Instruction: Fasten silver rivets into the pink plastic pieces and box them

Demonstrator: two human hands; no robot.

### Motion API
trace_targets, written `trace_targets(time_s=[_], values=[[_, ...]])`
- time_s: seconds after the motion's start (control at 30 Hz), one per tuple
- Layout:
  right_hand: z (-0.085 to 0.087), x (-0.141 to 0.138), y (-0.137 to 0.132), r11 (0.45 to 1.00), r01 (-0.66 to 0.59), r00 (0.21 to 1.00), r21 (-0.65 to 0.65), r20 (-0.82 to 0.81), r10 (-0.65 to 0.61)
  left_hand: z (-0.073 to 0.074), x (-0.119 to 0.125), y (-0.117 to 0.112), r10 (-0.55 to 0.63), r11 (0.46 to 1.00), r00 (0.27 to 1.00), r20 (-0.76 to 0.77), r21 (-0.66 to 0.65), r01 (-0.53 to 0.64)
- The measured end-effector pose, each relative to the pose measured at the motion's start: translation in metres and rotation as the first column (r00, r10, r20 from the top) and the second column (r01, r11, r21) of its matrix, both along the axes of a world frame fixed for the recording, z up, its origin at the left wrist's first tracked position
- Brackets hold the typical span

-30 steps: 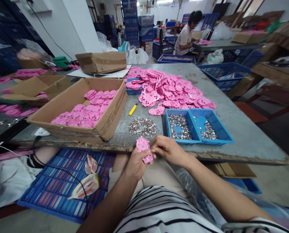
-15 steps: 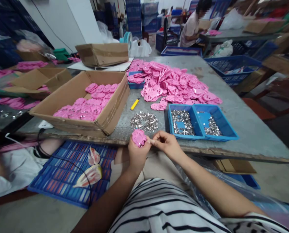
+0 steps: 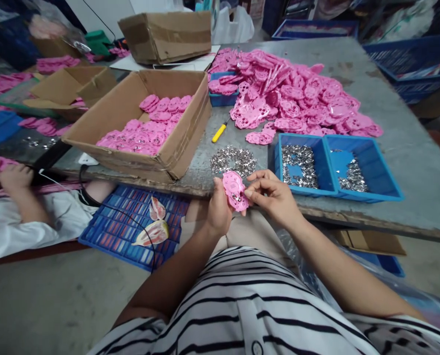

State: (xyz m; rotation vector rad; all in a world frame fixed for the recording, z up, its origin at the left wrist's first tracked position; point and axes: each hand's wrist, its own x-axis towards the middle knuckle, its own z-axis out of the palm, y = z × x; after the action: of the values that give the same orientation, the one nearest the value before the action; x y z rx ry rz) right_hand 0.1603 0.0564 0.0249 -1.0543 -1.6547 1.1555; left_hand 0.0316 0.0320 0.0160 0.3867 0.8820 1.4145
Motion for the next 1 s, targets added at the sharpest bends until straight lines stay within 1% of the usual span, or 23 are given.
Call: trace_targets(time_s=[0.13, 0.3, 0.4, 0.53, 0.9, 1.0], values=[[0.001, 0.003, 0.000, 0.992, -0.059, 0.991, 0.111, 0.123, 0.045, 0.002, 0.000, -0.001, -0.050, 0.999, 0.999, 0.019, -0.001, 0.050], [0.002, 0.007, 0.001, 0.977, -0.118, 0.970, 0.178, 0.229, 0.076, 0.007, 0.001, -0.002, -0.034, 0.999, 0.999, 0.030, -0.037, 0.035], [0.003, 0.008, 0.002, 0.976, -0.136, 0.964, 0.170, 0.248, 0.091, 0.008, 0.002, -0.002, -0.051, 0.998, 0.998, 0.046, -0.035, 0.052], [0.004, 0.009, 0.003, 0.984, -0.142, 0.967, 0.110, 0.228, 0.114, 0.008, 0.002, -0.002, -0.065, 0.997, 0.997, 0.052, -0.028, 0.067], [0.006, 0.007, 0.003, 0.984, -0.163, 0.962, 0.065, 0.230, 0.145, -0.002, 0.001, -0.003, -0.123, 0.992, 0.992, -0.010, -0.011, 0.123], [0.004, 0.007, 0.004, 0.986, -0.150, 0.966, 0.071, 0.223, 0.131, -0.004, 0.000, -0.003, -0.122, 0.992, 0.992, -0.024, -0.009, 0.122]])
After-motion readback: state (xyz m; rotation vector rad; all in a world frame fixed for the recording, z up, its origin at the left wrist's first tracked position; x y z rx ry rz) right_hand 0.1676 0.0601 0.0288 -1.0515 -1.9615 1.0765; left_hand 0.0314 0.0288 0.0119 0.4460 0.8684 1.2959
